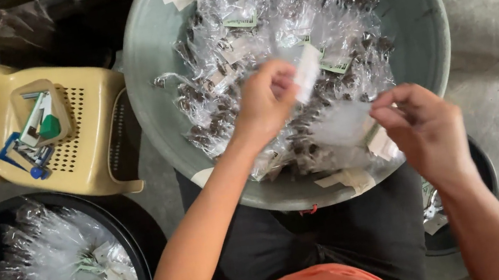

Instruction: Tying knots in small plastic bags filled with material and sorting them into a bucket.

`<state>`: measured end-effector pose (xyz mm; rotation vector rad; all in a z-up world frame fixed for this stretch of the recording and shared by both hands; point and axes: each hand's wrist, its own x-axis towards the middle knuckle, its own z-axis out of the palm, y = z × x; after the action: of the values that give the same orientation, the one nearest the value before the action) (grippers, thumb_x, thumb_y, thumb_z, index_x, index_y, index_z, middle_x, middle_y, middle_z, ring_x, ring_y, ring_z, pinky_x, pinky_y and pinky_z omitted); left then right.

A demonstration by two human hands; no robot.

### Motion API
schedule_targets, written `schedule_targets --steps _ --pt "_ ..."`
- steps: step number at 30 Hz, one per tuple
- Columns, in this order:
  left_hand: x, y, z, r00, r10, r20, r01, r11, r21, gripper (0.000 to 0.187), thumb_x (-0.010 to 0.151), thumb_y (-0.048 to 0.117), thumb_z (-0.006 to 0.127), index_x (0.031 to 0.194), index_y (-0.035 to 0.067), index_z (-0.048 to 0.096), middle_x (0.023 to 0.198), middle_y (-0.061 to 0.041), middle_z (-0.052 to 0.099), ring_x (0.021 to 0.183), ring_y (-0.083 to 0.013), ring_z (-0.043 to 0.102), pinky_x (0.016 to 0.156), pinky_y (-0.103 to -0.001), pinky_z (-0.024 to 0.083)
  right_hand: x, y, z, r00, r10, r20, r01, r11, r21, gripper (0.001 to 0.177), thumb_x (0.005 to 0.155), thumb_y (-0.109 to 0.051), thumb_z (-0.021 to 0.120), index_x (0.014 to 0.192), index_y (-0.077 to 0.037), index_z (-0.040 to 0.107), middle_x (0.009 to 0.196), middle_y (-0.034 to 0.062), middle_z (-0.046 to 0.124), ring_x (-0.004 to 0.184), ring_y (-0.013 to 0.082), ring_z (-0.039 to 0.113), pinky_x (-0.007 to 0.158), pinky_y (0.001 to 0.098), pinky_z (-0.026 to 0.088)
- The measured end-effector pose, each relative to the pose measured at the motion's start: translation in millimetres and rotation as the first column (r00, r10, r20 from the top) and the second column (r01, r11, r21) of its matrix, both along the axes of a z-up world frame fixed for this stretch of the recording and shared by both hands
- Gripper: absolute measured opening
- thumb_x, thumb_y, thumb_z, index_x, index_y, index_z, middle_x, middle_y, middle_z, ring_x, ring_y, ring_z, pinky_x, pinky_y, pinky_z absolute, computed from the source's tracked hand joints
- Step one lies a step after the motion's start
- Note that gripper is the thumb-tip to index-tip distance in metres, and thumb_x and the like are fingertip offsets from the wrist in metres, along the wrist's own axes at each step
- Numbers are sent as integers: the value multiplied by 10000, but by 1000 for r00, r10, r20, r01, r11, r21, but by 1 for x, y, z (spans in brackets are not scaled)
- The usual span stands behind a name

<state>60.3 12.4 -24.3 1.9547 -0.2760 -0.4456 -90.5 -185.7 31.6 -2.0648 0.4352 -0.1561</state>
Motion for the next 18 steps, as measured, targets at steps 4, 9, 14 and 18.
schedule_targets --steps 4,9,14,18 --pt "-24 -4 -2 995 -73 -67 36 896 -442 258 866 38 702 1104 135 724 832 33 658 685 -34 659 615 -212 568 16 14 -18 987 1 161 17 994 -111 85 990 -32 771 1046 -82 732 984 109 712 780 201 650 664 321 518" --pt "-46 -12 21 977 -160 -139 62 843 -534 283 883 21 692 1149 106 739 836 23 646 663 5 605 566 -209 557 24 21 -29 920 174 352 -41 934 -356 82 974 30 770 999 -14 705 915 107 683 565 214 537 513 305 438" --pt "-48 -10 28 960 -267 -79 170 787 -593 248 1001 71 600 1220 87 716 989 -95 692 808 -102 708 694 -276 595 20 16 -35 891 165 423 37 902 -430 88 965 49 784 1001 2 719 888 98 654 563 225 543 503 311 431" --pt "-59 -17 25 979 -201 31 185 820 -541 270 995 -34 556 1221 26 692 1040 -157 619 809 -183 720 713 -314 597 17 22 -25 894 136 426 12 945 -327 103 950 45 813 979 -32 751 873 75 702 549 204 534 524 311 436"
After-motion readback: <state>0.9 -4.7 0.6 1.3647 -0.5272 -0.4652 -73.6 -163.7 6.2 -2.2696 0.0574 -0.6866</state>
